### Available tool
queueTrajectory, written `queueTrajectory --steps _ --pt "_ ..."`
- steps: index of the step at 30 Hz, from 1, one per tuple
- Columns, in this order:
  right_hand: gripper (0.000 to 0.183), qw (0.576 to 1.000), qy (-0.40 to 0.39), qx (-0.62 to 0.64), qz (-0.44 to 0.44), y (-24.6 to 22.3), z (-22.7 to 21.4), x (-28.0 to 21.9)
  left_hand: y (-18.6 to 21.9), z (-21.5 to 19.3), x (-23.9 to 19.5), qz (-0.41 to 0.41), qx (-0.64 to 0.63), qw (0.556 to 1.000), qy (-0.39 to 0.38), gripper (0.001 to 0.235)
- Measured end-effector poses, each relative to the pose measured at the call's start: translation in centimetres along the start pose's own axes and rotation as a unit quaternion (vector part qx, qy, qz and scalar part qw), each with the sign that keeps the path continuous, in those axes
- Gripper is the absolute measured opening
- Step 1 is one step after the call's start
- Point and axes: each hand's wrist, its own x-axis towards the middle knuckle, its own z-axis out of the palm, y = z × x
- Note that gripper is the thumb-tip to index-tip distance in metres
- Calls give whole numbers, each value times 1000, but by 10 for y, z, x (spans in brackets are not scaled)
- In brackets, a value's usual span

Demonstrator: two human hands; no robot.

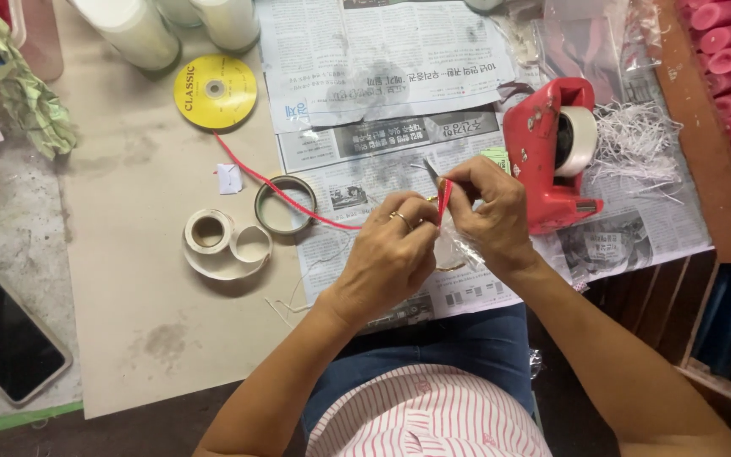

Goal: Wrapping a candle in plastic film and adding a decorative gold ring.

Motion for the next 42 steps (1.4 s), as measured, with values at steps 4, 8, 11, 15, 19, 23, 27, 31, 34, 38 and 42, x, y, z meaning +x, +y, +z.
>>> queueTrajectory --steps 4,8,11,15,19,23,27,31,34,38,42 --pt "4 1000 5 18 10 6 2 0 -4 0 1 -20 -75 997 15 6" --pt "2 999 9 17 28 11 2 1 -8 3 -1 -16 -101 994 24 9" --pt "1 999 7 33 38 8 3 0 -6 1 1 -8 -103 994 23 10" --pt "0 998 11 38 49 11 6 1 -11 4 -2 -1 -98 995 18 12" --pt "4 993 1 81 89 19 7 -2 -13 6 -5 7 -78 997 10 10" --pt "13 970 -60 184 146 15 -4 7 -3 -18 6 7 -43 999 1 9" --pt "27 959 -56 190 202 44 -25 -23 -2 -39 13 -23 -39 999 -8 14" --pt "21 968 -118 -183 127 108 0 -85 -4 -46 30 -36 -52 991 -121 76" --pt "19 945 -106 -290 112 102 20 -98 -4 -40 53 -39 -89 960 -263 100" --pt "17 938 -84 -323 98 76 27 -84 -7 -35 60 -69 -85 938 -329 90" --pt "14 927 -121 -341 102 78 18 -95 3 3 27 -119 96 967 -204 96"
